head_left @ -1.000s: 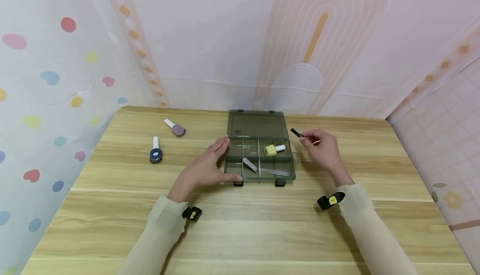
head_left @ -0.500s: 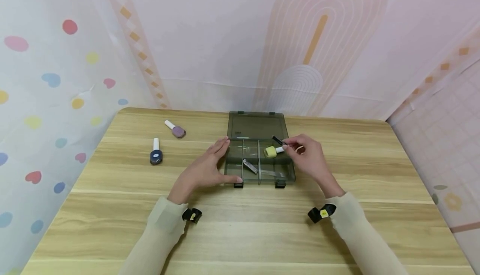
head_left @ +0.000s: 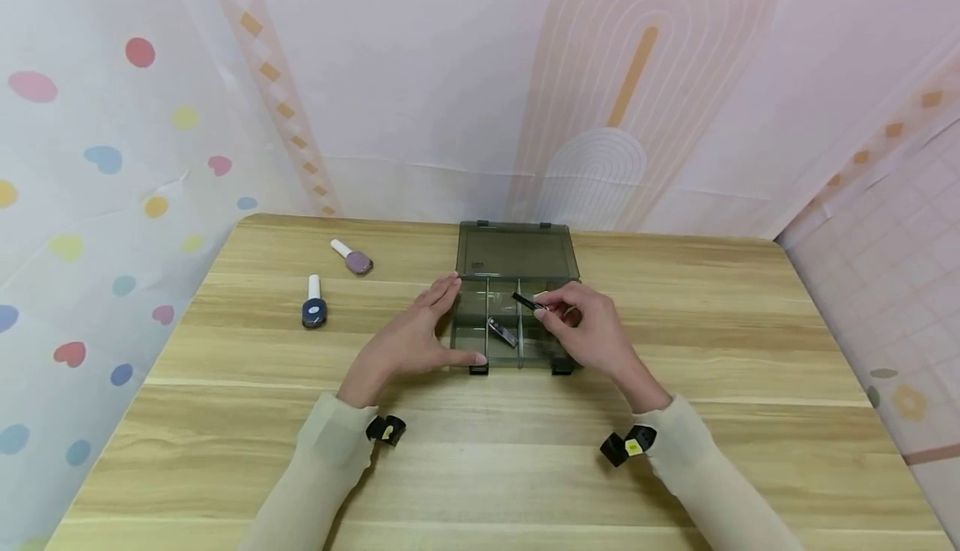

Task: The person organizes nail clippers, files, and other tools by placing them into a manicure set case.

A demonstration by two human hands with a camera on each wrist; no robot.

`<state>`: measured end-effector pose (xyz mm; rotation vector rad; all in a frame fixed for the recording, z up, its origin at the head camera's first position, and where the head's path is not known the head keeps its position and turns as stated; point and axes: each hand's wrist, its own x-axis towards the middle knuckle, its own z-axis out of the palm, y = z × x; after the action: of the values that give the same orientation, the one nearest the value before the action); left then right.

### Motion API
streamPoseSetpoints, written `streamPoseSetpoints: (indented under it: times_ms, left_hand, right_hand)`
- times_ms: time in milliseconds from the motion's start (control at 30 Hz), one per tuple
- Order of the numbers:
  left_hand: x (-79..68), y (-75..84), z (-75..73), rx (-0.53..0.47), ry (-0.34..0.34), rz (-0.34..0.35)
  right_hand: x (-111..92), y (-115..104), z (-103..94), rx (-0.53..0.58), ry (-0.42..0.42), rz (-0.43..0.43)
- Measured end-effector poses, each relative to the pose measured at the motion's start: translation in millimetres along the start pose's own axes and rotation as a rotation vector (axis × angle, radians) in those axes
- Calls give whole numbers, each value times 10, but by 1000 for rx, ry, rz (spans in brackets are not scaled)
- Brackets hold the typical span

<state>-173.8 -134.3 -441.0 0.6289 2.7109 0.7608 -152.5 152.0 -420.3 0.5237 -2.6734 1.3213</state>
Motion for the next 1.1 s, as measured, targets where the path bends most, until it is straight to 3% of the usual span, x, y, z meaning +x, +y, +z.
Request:
streamPoseSetpoints:
  times_ms: [433,667,967,1100]
  left_hand:
    - [9,-5,5,0,1,-4]
    - [-2,-2,-2,-3,-1,-8]
    - [1,-7,2,5,1,-9]
    - [-4,-14,8,4,-7,-15]
  right_hand:
    - [-34,-105,148,6,-103,-60]
    - [-20,-35,50,25,-90,-58]
    - [20,162,-92,-77,-39,-101]
    - [26,236,-160,-114,-54,-98]
